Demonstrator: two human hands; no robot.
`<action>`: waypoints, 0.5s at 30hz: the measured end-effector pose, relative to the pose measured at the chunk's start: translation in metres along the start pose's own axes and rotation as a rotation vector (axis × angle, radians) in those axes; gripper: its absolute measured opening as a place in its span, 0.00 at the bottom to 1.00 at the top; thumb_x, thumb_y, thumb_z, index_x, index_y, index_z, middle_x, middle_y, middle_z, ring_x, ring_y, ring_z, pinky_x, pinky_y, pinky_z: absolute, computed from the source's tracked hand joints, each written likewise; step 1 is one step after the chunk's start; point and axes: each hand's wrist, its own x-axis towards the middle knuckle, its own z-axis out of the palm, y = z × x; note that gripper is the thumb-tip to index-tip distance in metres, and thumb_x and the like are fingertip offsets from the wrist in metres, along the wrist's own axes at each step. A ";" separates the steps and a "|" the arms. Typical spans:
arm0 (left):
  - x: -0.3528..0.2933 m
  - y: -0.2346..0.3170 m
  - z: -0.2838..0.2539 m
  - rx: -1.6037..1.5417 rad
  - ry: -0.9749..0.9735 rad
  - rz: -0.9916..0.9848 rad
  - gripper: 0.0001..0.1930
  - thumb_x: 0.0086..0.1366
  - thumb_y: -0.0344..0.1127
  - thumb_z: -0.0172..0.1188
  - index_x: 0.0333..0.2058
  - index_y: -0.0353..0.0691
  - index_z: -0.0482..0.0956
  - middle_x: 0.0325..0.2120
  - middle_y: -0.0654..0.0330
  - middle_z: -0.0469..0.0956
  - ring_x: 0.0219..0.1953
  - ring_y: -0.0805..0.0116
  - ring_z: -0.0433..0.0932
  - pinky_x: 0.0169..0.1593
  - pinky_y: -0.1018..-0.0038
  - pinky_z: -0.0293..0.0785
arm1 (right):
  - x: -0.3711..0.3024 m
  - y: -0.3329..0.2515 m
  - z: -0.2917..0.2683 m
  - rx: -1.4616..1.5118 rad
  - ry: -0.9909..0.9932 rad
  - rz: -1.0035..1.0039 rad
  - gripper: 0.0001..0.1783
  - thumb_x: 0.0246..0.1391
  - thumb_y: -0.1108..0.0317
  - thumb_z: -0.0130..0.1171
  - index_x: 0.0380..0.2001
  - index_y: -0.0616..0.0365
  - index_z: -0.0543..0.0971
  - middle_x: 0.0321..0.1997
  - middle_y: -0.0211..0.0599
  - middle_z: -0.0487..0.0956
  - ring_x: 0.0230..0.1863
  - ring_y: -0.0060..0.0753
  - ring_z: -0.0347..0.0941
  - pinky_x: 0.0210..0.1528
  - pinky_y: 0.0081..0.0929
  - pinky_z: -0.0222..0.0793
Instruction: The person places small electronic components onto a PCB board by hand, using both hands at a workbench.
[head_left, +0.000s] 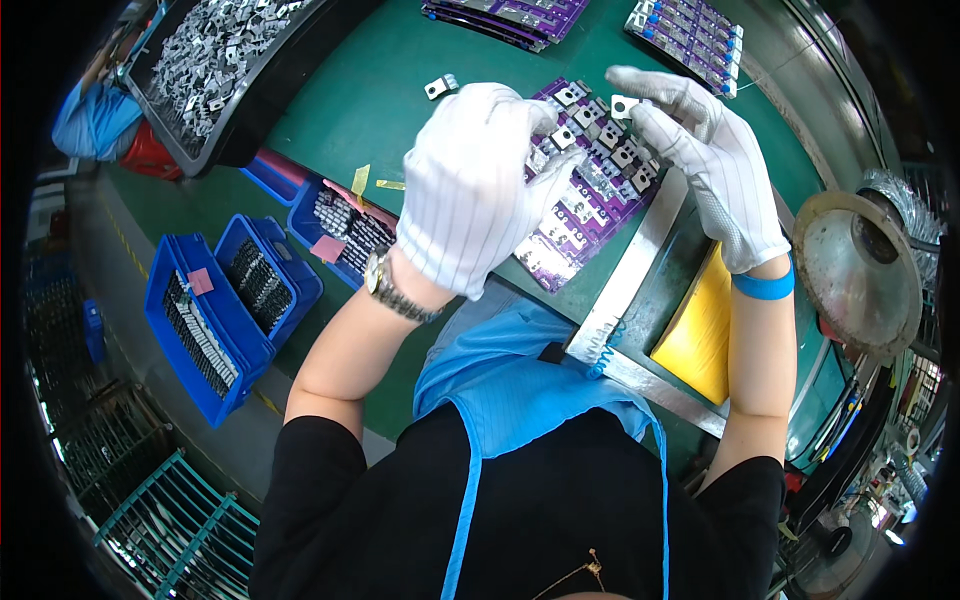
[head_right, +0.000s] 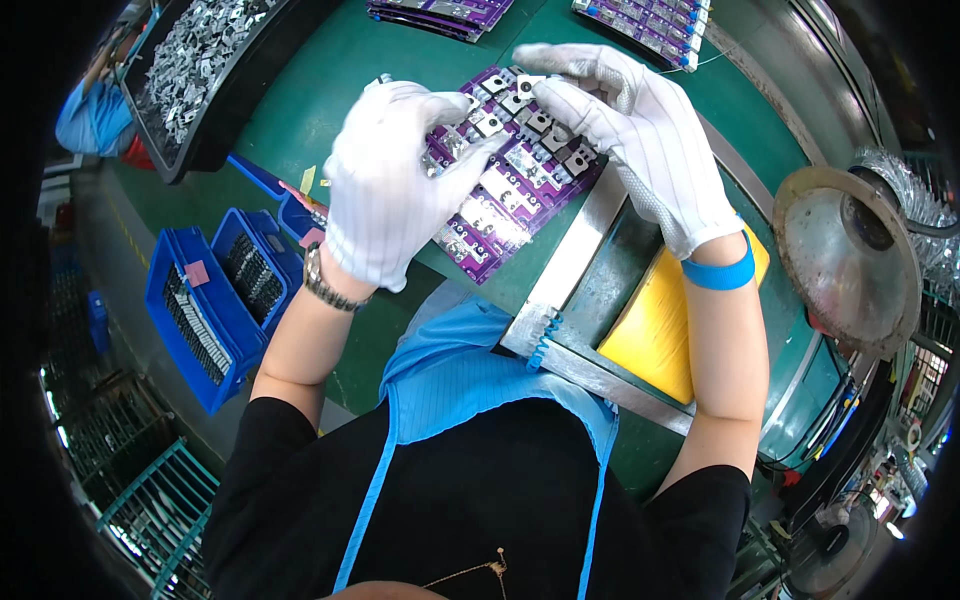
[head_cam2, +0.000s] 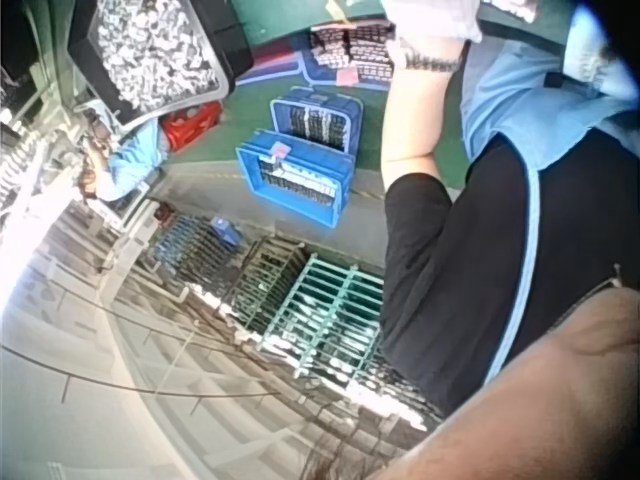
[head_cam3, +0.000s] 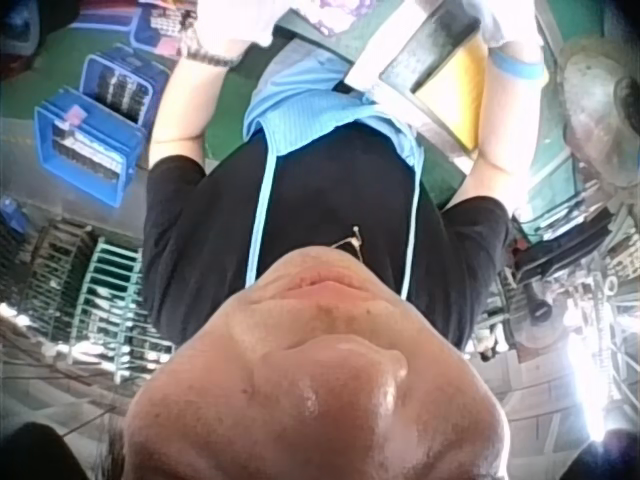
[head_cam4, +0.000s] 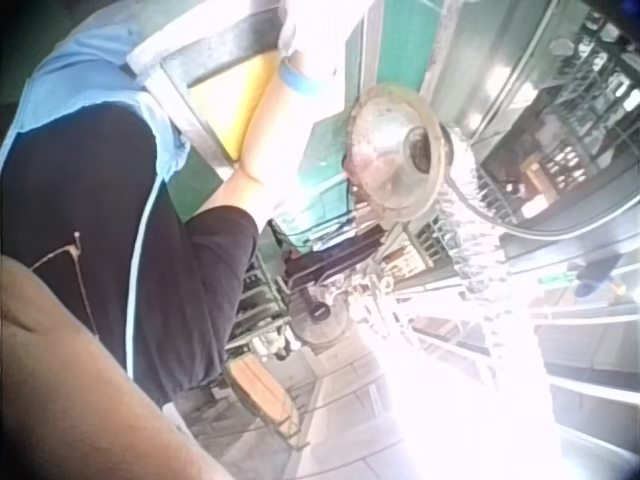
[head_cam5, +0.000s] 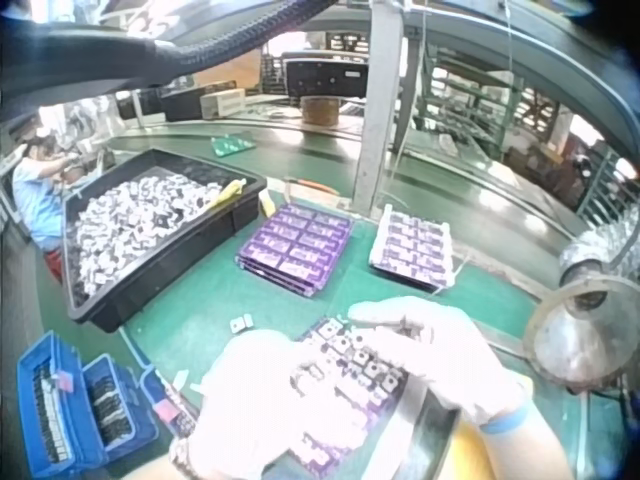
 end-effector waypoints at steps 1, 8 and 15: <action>-0.001 0.003 -0.003 -0.031 0.069 -0.016 0.19 0.54 0.33 0.81 0.42 0.38 0.84 0.39 0.56 0.85 0.40 0.59 0.85 0.44 0.68 0.85 | 0.000 -0.004 -0.002 0.056 -0.037 0.058 0.20 0.68 0.57 0.66 0.57 0.58 0.85 0.53 0.32 0.88 0.50 0.23 0.82 0.57 0.24 0.76; -0.006 0.018 -0.032 -0.265 0.070 -0.247 0.18 0.62 0.27 0.75 0.51 0.36 0.85 0.46 0.54 0.88 0.41 0.68 0.88 0.43 0.75 0.84 | -0.005 -0.022 0.001 0.365 -0.049 0.177 0.24 0.68 0.62 0.65 0.63 0.63 0.80 0.49 0.32 0.82 0.43 0.22 0.75 0.51 0.21 0.72; 0.023 0.024 -0.036 -0.498 0.011 -0.321 0.10 0.73 0.31 0.63 0.47 0.34 0.88 0.45 0.57 0.89 0.43 0.68 0.88 0.49 0.75 0.81 | -0.016 -0.043 0.028 0.024 0.028 -0.021 0.17 0.56 0.73 0.77 0.48 0.64 0.84 0.48 0.33 0.85 0.47 0.22 0.79 0.52 0.22 0.77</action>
